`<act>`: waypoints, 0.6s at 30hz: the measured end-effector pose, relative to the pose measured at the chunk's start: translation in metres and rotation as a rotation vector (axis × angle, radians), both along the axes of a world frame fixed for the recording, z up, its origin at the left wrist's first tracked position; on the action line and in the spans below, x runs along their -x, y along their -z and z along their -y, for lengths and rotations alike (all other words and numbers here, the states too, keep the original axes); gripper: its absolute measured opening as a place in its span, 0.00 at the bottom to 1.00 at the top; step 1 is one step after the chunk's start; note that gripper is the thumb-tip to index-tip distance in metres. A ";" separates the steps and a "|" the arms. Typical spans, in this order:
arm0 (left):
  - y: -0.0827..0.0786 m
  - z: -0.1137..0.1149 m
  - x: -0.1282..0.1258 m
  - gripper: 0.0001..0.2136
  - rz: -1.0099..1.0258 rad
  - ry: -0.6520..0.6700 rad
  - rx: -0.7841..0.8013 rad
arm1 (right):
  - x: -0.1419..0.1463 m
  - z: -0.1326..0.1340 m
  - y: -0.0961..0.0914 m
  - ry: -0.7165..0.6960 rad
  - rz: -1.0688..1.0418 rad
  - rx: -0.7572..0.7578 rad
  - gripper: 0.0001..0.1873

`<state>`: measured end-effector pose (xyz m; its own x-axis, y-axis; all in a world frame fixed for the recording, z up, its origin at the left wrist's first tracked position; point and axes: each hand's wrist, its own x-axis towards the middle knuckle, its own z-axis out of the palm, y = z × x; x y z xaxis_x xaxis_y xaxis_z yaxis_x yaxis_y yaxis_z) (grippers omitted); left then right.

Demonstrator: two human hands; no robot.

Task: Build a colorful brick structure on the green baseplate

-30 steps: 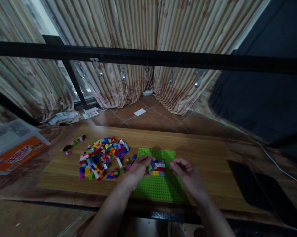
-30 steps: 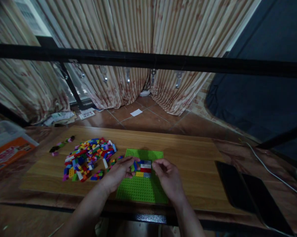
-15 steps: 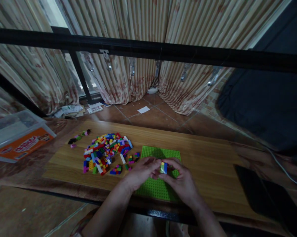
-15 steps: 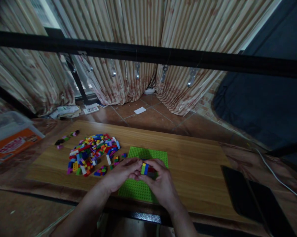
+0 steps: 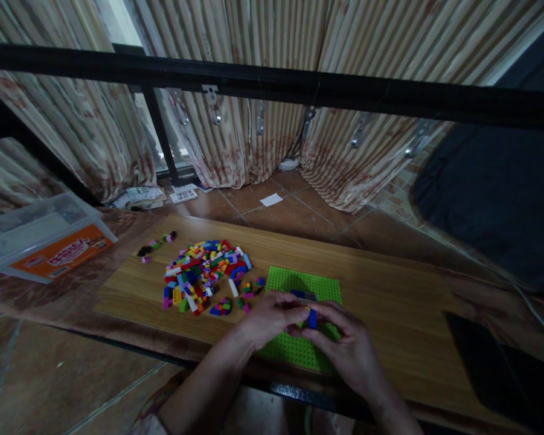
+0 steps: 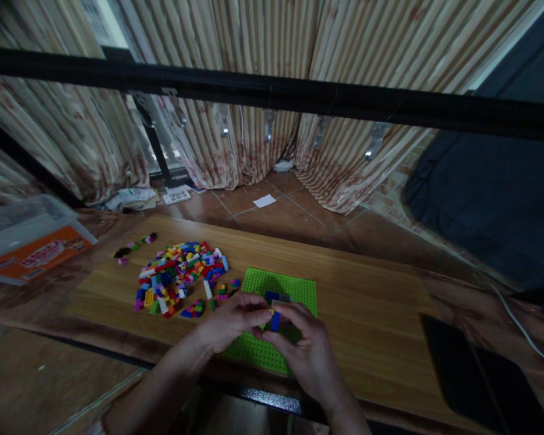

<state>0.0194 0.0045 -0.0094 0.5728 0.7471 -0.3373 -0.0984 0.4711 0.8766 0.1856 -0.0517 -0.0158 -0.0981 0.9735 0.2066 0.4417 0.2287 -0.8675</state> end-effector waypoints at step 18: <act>0.002 -0.004 0.007 0.17 -0.049 0.085 -0.016 | -0.012 -0.005 0.008 0.009 -0.132 0.046 0.15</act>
